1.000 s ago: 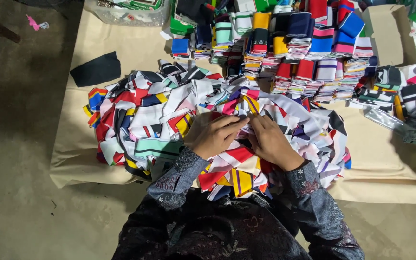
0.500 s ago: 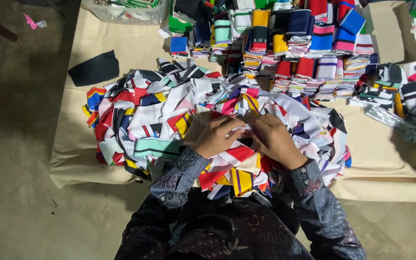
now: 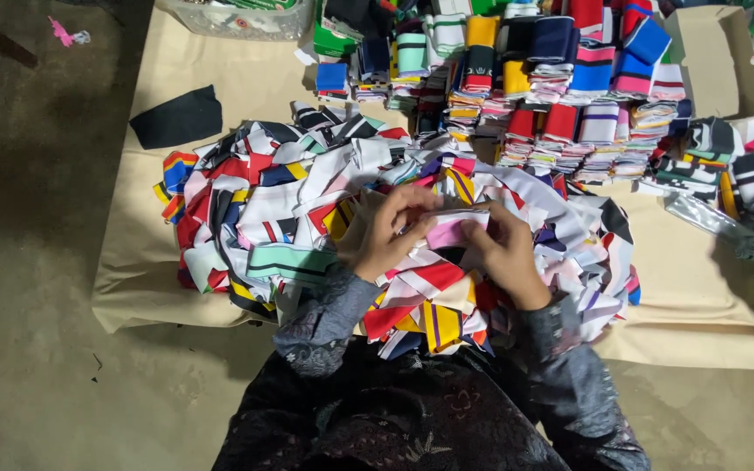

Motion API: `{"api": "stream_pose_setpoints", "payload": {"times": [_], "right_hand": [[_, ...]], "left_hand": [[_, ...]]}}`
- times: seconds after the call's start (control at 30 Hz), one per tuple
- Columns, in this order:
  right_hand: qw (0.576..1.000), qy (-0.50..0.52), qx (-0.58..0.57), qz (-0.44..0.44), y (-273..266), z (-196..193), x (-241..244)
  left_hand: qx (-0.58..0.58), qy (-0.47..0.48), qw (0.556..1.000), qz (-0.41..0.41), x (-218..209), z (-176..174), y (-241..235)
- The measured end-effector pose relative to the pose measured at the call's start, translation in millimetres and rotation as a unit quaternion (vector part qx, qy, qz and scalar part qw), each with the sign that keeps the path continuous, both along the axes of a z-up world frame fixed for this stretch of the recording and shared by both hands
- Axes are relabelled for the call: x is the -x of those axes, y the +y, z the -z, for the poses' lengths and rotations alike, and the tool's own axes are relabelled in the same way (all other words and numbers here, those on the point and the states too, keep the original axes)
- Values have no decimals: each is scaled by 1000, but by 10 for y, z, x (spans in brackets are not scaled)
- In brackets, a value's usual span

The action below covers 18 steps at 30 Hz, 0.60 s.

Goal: The person folds various colorful socks from a large pile on a table. They pick up individual socks, fold them neatly, and place them into a separate stack. The process is repeated with different socks throughout the video.

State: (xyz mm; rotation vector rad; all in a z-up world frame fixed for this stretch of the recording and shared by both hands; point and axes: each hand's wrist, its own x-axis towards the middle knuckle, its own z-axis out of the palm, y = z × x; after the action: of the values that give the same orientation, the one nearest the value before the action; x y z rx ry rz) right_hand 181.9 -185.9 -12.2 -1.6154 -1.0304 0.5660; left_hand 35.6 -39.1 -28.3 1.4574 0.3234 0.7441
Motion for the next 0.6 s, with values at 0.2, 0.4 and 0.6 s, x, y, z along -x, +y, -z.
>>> {"api": "stream_pose_setpoints", "payload": {"times": [0.2, 0.4, 0.6], "right_hand": [[971, -115, -7, -209, 184, -823, 558], [963, -94, -56, -245, 208, -698, 458], [981, 131, -93, -104, 158, -754, 180]], "left_hand": [[-33, -38, 999, -1, -102, -455, -45], [-64, 3, 986, 152, -137, -602, -86], [-165, -17, 976, 140, 56, -608, -174]]}}
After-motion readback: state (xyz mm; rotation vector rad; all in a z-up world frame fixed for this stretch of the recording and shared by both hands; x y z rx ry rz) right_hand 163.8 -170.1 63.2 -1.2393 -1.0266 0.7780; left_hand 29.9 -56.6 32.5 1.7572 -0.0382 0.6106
